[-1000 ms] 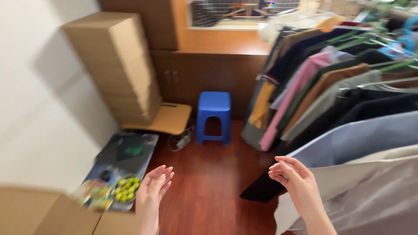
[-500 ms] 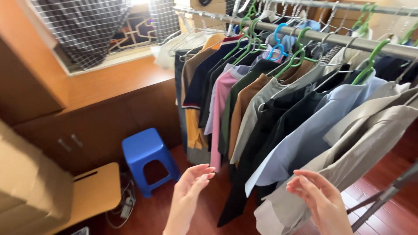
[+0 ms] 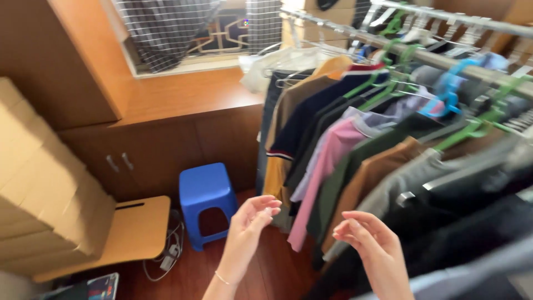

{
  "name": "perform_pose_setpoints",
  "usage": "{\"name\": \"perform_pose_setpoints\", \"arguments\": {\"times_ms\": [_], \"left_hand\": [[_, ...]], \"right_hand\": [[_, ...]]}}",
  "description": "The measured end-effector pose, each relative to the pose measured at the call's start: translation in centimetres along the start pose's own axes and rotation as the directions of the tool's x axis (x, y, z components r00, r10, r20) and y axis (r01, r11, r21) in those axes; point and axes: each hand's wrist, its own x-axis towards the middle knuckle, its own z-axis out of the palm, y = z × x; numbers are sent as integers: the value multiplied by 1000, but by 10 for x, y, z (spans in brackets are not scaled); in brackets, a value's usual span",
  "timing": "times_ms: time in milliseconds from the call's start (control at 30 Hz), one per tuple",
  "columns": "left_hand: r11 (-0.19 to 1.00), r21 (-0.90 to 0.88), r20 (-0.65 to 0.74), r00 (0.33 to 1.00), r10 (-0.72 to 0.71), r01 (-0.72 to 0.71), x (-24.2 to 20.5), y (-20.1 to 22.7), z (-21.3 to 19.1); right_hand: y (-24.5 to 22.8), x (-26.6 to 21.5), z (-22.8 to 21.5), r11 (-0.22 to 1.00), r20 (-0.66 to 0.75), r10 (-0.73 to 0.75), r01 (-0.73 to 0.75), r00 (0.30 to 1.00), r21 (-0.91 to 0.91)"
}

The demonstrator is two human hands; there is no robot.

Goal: Folding a black garment, placing it into a plastic bag, putting the bagged item into a cardboard box, and then removing a white shirt from a hanger to prepare it for the next step.

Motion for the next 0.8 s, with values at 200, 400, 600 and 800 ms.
{"name": "perform_pose_setpoints", "arguments": {"times_ms": [200, 400, 600, 800], "left_hand": [[983, -27, -357, 917, -178, 181, 15, 18, -46], [976, -96, -488, 845, -217, 195, 77, -3, -116], [989, -51, -492, 858, -147, 140, 178, 36, -177], [980, 160, -335, 940, -61, 121, 299, 86, -226]], "right_hand": [[49, 72, 71, 983, 95, 183, -185, 978, 7], [105, 140, 129, 937, 146, 349, -346, 925, -47], [148, 240, 214, 962, 200, 263, -272, 944, 18], [158, 340, 270, 992, 149, 109, -117, 983, 49]]}}
